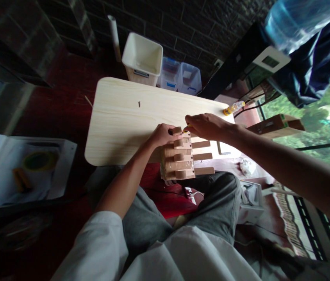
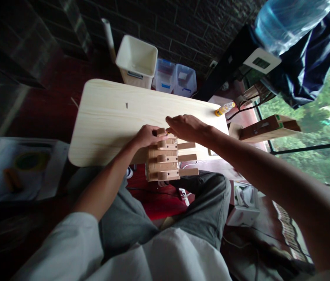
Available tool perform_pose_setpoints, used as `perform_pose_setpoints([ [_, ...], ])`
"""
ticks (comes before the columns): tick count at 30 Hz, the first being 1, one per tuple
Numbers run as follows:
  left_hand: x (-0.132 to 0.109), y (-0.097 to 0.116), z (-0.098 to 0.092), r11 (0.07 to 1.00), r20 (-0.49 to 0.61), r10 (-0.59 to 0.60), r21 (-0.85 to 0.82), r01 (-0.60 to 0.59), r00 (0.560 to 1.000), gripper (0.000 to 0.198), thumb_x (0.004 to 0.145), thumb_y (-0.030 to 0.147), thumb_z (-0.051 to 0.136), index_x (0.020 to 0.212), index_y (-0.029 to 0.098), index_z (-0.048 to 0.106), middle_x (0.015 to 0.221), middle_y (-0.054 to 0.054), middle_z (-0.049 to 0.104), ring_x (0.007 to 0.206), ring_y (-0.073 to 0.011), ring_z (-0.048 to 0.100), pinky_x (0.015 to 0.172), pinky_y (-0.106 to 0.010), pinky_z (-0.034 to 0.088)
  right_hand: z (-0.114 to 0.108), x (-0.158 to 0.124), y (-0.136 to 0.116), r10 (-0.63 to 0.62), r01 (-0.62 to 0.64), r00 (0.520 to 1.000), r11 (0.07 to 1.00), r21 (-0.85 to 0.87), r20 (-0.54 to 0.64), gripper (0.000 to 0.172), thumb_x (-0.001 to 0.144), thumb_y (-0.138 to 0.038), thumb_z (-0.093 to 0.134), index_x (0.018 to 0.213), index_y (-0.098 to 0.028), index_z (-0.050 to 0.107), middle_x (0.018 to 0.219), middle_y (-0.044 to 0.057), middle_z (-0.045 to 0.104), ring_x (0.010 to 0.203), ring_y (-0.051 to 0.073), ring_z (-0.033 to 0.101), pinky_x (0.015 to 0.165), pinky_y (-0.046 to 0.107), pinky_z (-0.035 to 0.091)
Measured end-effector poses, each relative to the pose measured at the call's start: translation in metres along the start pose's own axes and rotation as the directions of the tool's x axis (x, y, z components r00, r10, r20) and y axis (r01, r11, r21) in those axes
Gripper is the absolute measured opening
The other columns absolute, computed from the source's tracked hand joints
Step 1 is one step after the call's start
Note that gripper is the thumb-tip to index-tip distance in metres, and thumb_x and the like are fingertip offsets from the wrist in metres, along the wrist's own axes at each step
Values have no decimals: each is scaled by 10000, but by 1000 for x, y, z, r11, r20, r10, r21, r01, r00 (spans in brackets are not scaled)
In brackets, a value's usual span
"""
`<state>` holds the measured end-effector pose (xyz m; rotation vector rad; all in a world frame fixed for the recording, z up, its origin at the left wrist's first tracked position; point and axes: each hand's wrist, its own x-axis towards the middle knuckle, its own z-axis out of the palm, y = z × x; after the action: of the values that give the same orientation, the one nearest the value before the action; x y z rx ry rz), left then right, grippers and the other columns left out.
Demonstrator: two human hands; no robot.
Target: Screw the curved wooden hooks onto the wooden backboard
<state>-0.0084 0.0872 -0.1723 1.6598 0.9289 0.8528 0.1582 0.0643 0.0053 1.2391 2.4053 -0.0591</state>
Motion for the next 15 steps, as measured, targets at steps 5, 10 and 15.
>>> perform_pose_setpoints([
  [5, -1, 2, 0, 1000, 3, 8, 19, -8, 1000, 338, 677, 462, 730, 656, 127, 688, 584, 26, 551, 582, -117, 471, 540, -240, 308, 5, 2, 0, 90, -90, 996, 996, -6, -2, 464, 1030, -464, 315, 1198, -96, 542, 934, 181, 724, 821, 253, 655, 665, 312, 359],
  [10, 0, -1, 0, 999, 4, 18, 32, -18, 1000, 355, 687, 472, 725, 698, 118, 710, 597, 24, 569, 585, -120, 486, 550, -243, 314, 6, -1, 5, -56, 58, 998, 997, 57, -41, 388, 1016, -408, 394, 1263, -126, 493, 1033, 154, 717, 855, 224, 645, 681, 302, 368],
  [15, 1, -5, 1, 999, -2, 10, 37, -10, 1000, 351, 684, 465, 724, 684, 115, 710, 579, 27, 545, 581, -116, 479, 532, -236, 295, 7, 0, 4, 32, -32, 999, 998, -47, -15, 454, 1041, -451, 290, 1178, -99, 542, 942, 177, 723, 809, 249, 654, 652, 316, 354],
])
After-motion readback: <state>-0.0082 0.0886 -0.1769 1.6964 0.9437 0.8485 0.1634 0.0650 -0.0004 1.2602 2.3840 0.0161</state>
